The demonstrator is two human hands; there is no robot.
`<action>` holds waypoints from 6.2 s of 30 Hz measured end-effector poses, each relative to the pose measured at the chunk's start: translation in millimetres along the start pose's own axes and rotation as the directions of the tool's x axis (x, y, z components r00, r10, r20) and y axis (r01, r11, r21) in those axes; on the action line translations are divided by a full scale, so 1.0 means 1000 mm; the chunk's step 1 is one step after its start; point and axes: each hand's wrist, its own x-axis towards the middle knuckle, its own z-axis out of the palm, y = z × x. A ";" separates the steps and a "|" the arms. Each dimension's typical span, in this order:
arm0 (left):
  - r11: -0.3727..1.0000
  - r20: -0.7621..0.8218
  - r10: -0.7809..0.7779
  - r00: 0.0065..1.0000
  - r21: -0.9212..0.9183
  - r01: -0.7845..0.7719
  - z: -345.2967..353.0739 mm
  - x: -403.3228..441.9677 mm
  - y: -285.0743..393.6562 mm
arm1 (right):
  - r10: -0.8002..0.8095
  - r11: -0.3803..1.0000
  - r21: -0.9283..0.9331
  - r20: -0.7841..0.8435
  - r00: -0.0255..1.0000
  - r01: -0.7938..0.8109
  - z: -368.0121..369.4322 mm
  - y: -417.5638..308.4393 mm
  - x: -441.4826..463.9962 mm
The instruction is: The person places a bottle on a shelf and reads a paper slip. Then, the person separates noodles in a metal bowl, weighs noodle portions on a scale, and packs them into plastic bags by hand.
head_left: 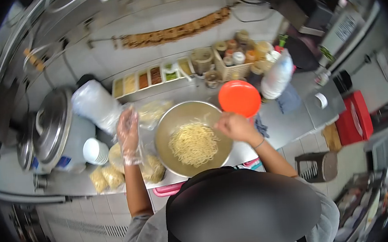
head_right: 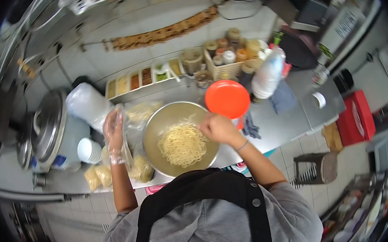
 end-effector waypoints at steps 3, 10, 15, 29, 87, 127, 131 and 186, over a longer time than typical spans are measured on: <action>0.982 0.081 -0.138 0.987 -0.119 0.147 0.018 -0.035 -0.001 | 0.237 0.968 0.146 -0.259 0.936 -0.204 -0.105 -0.005 -0.002; 0.946 -0.185 0.186 0.965 -0.233 -0.227 0.025 -0.056 0.139 | 0.513 0.581 -0.196 -0.665 0.542 -0.790 -0.176 0.151 -0.013; 0.599 -0.240 0.771 0.590 -0.044 -0.800 0.009 -0.068 0.282 | 0.464 0.809 -0.032 -0.578 0.671 -0.587 -0.201 0.178 0.003; 0.445 -0.026 0.896 0.444 0.060 -0.894 0.036 -0.103 0.340 | 0.133 0.797 0.458 -0.769 0.625 0.394 -0.226 0.005 0.035; 0.769 -0.074 -0.580 0.811 -0.379 0.515 0.029 -0.216 0.051 | -0.123 0.223 0.964 0.173 0.977 -0.143 0.080 -0.057 0.042; 0.789 -0.524 -0.588 0.616 -0.538 0.297 0.009 -0.223 0.053 | -0.067 0.995 -0.029 0.526 0.848 0.097 0.120 -0.003 0.056; 0.808 -0.518 -0.554 0.652 -0.523 0.271 0.006 -0.227 0.050 | -0.291 0.935 0.281 0.265 0.919 0.215 0.016 -0.047 0.084; 0.985 -0.113 -0.094 0.989 0.136 0.109 0.118 -0.114 0.066 | -0.122 0.010 0.799 0.598 0.792 -0.602 0.075 -0.014 0.036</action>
